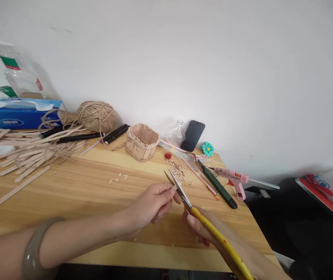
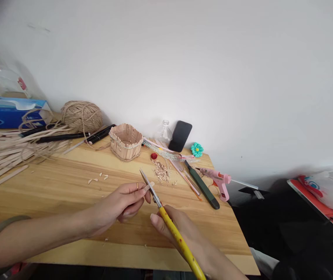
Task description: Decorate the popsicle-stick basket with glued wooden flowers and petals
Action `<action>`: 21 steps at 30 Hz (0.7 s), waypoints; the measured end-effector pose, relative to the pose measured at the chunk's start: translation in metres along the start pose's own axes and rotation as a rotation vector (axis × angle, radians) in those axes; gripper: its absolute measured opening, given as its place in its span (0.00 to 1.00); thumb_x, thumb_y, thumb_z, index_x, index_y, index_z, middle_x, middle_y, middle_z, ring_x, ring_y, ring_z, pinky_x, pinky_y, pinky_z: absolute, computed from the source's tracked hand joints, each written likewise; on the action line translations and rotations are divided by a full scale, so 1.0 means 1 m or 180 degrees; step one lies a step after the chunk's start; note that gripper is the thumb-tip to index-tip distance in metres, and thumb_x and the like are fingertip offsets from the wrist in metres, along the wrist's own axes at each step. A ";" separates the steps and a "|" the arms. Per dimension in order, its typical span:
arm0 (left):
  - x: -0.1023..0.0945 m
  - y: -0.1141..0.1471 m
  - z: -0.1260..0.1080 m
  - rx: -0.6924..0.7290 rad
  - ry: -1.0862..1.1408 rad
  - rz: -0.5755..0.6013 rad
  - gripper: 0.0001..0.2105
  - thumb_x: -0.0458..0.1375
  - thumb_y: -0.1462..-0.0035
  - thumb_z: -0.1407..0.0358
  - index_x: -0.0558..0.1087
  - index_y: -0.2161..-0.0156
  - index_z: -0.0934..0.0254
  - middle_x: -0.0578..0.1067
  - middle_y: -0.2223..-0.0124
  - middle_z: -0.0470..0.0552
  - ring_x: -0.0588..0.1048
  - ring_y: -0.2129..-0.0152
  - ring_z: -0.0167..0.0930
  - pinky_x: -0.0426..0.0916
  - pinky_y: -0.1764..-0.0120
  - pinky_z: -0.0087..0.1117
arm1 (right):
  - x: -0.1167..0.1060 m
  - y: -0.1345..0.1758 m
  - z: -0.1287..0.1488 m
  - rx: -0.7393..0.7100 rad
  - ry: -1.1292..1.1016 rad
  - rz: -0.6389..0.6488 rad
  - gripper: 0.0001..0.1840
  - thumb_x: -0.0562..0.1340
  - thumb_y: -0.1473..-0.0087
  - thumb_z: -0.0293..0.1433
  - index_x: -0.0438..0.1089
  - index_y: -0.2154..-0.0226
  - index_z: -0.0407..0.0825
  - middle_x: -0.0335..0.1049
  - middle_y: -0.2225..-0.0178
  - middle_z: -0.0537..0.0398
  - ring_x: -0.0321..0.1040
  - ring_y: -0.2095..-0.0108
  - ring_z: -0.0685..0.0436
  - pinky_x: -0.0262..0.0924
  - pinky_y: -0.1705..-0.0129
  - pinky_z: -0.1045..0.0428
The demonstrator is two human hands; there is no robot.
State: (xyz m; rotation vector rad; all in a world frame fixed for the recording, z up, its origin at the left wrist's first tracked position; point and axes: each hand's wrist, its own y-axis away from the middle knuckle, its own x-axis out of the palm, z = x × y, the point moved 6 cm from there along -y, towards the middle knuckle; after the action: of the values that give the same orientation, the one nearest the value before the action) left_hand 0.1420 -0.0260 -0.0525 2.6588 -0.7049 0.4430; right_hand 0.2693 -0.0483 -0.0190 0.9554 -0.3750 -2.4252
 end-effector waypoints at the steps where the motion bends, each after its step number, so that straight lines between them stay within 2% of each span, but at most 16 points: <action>1: 0.000 -0.001 0.001 -0.0039 0.0067 0.0013 0.11 0.45 0.40 0.63 0.65 0.71 0.64 0.54 0.87 0.36 0.46 0.88 0.21 0.41 0.83 0.26 | 0.001 0.000 0.001 0.0109 0.0032 0.0074 0.29 0.51 0.53 0.60 0.57 0.75 0.49 0.53 0.76 0.61 0.53 0.75 0.50 0.56 0.72 0.53; 5: 0.000 0.001 0.012 -0.0298 0.0489 0.0022 0.11 0.44 0.38 0.64 0.64 0.70 0.64 0.52 0.88 0.35 0.44 0.89 0.21 0.38 0.84 0.26 | 0.005 -0.001 -0.004 0.0572 0.0160 0.0306 0.27 0.51 0.50 0.57 0.57 0.75 0.49 0.54 0.78 0.62 0.54 0.76 0.50 0.55 0.70 0.52; 9: -0.005 0.003 0.031 -0.0730 0.0851 -0.0156 0.12 0.41 0.37 0.65 0.62 0.70 0.63 0.52 0.88 0.35 0.43 0.90 0.20 0.36 0.83 0.27 | 0.008 -0.008 -0.010 0.0971 0.0255 0.0507 0.22 0.52 0.48 0.52 0.59 0.72 0.49 0.54 0.81 0.64 0.52 0.81 0.52 0.53 0.76 0.54; 12: -0.011 0.001 0.039 -0.0987 0.1062 -0.0286 0.13 0.39 0.36 0.66 0.61 0.70 0.63 0.53 0.88 0.35 0.43 0.91 0.20 0.35 0.82 0.27 | 0.009 -0.018 -0.011 0.1253 0.0265 0.0790 0.15 0.53 0.46 0.43 0.57 0.73 0.49 0.53 0.82 0.65 0.52 0.84 0.54 0.51 0.81 0.57; 15: -0.015 -0.003 0.042 -0.1184 0.1257 -0.0342 0.13 0.38 0.36 0.67 0.61 0.69 0.64 0.53 0.88 0.35 0.42 0.91 0.19 0.34 0.82 0.27 | 0.009 -0.026 -0.013 0.1560 0.0234 0.1029 0.09 0.52 0.49 0.33 0.54 0.78 0.49 0.50 0.83 0.65 0.51 0.86 0.56 0.49 0.84 0.58; 18: -0.017 -0.007 0.043 -0.1288 0.1369 -0.0334 0.14 0.36 0.35 0.67 0.61 0.69 0.65 0.53 0.88 0.35 0.42 0.91 0.19 0.33 0.82 0.26 | 0.010 -0.032 -0.020 0.1715 0.0211 0.1157 0.10 0.51 0.52 0.32 0.53 0.81 0.50 0.48 0.86 0.65 0.50 0.89 0.55 0.46 0.88 0.58; 21: -0.017 -0.009 0.044 -0.1369 0.1415 -0.0313 0.14 0.36 0.35 0.68 0.60 0.69 0.65 0.53 0.88 0.35 0.42 0.91 0.18 0.33 0.82 0.26 | 0.013 -0.036 -0.029 0.1679 0.0124 0.1178 0.08 0.51 0.54 0.29 0.52 0.81 0.50 0.47 0.85 0.66 0.49 0.89 0.55 0.48 0.88 0.58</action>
State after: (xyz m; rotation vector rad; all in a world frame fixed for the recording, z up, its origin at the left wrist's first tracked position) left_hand 0.1420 -0.0301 -0.1004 2.0820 -0.4641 0.7314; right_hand 0.2690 -0.0276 -0.0620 1.0296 -1.1101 -1.9979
